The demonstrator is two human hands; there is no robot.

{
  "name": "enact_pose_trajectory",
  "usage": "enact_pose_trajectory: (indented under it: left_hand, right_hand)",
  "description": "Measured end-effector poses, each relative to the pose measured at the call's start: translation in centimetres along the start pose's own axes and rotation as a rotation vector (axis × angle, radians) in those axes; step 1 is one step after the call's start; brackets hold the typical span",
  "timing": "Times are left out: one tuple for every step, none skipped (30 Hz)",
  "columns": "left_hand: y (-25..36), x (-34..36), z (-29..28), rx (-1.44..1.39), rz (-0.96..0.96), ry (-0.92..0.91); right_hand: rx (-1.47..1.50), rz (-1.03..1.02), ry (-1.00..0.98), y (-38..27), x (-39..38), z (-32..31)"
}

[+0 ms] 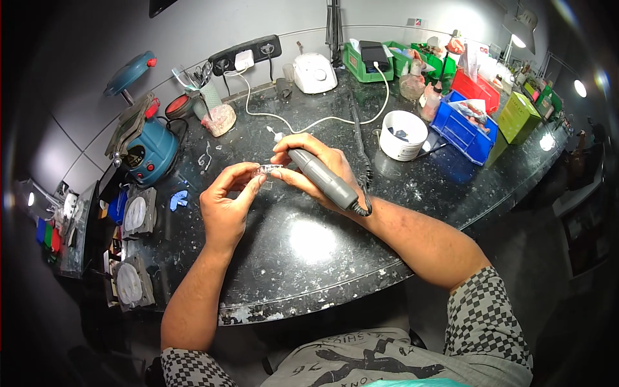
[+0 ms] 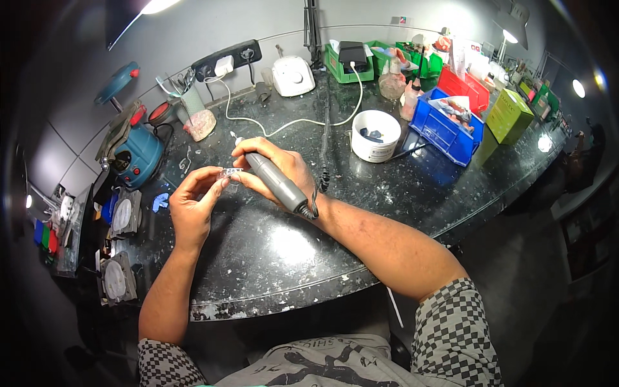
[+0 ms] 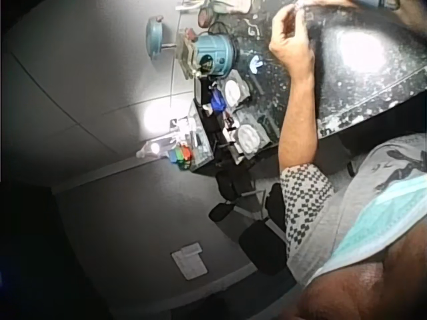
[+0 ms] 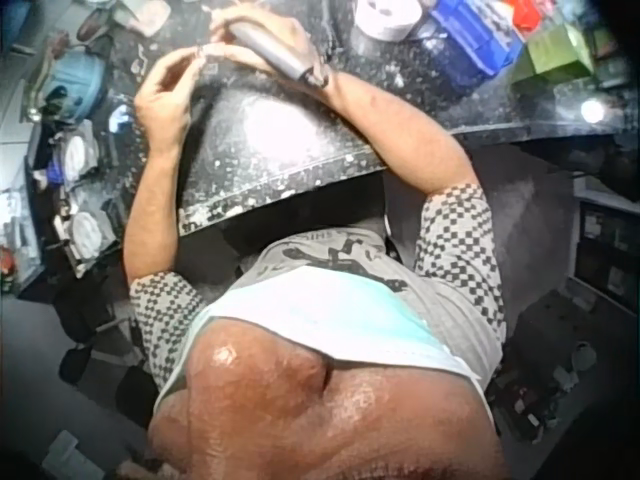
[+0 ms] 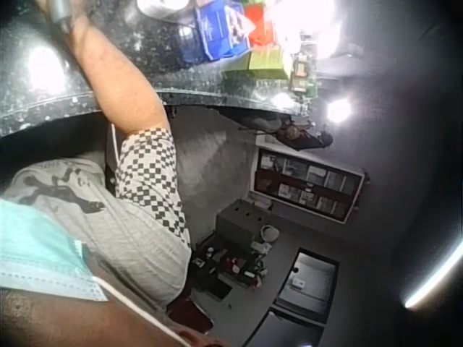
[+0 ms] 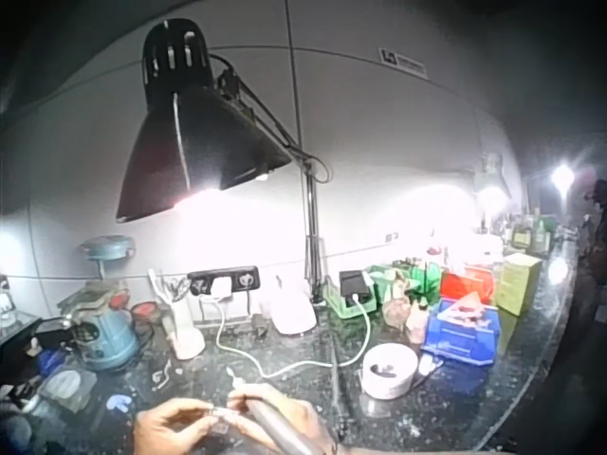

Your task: The person holds a clear dental prosthesis and uses a rotary tool to polish the surfaces and edges. The person rotates the prosthesis in their hand while applying the tool tip to different areas.

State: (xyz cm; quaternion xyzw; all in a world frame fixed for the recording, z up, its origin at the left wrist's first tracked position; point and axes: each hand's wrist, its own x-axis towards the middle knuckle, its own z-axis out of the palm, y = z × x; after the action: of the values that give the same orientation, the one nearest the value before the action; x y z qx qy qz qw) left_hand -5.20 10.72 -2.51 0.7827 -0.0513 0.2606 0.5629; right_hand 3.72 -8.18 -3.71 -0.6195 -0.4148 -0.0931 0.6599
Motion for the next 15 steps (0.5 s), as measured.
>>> enact_pose_trajectory:
  left_hand:
    - [-0.03, -0.01, -0.02, 0.002, -0.001, 0.0]
    - [-0.03, -0.03, -0.06, 0.014, 0.011, -0.006]
    - [-0.01, -0.05, -0.11, 0.027, 0.023, -0.012]
    - [-0.04, -0.06, 0.03, 0.024, 0.022, -0.014]
    - [-0.03, -0.06, 0.18, 0.024, 0.027, -0.011]
    - [-0.02, -0.08, 0.33, 0.024, 0.032, -0.008]
    - [0.16, -0.1, 0.33, 0.025, 0.033, -0.009]
    - [0.32, -0.12, 0.35, 0.038, 0.029, -0.012]
    - [0.44, -0.13, 0.37, 0.05, 0.026, -0.014]
    - [0.51, -0.14, 0.37, 0.052, 0.028, -0.015]
    - [0.55, -0.17, 0.36, 0.058, 0.05, -0.004]
    - [0.59, -0.19, 0.34, 0.064, 0.072, 0.007]
    - [0.55, -0.21, 0.27, 0.064, 0.072, 0.005]
    - [0.5, -0.21, 0.15, 0.084, 0.117, 0.023]
    - [0.46, -0.21, 0.07, 0.104, 0.161, 0.042]
  right_hand:
    - [-0.012, 0.007, -0.01, -0.14, -0.03, -0.15]
    - [-0.023, 0.014, -0.02, -0.24, -0.02, -0.2]
    - [-0.021, 0.014, -0.02, -0.3, 0.03, -0.16]
    - [-0.045, 0.017, -0.019, -0.31, -0.01, -0.25]
    - [-0.069, 0.02, -0.018, -0.27, -0.06, -0.34]
    - [-0.071, 0.022, -0.017, -0.07, -0.1, -0.4]
    - [-0.068, -0.003, -0.002, 0.17, -0.05, -0.36]
    - [-0.066, -0.028, 0.013, 0.25, -0.03, -0.32]
    - [-0.065, -0.029, 0.015, 0.22, -0.06, -0.31]
    - [-0.061, -0.022, 0.021, 0.19, -0.03, -0.28]
    - [-0.057, -0.015, 0.027, 0.16, -0.01, -0.26]
    - [-0.057, -0.017, 0.029, 0.08, 0.01, -0.23]
    - [-0.027, -0.022, 0.026, 0.0, -0.04, -0.17]
    - [0.002, -0.026, 0.022, -0.04, -0.07, -0.13]
    - [0.001, -0.026, 0.024, 0.0, -0.08, -0.13]
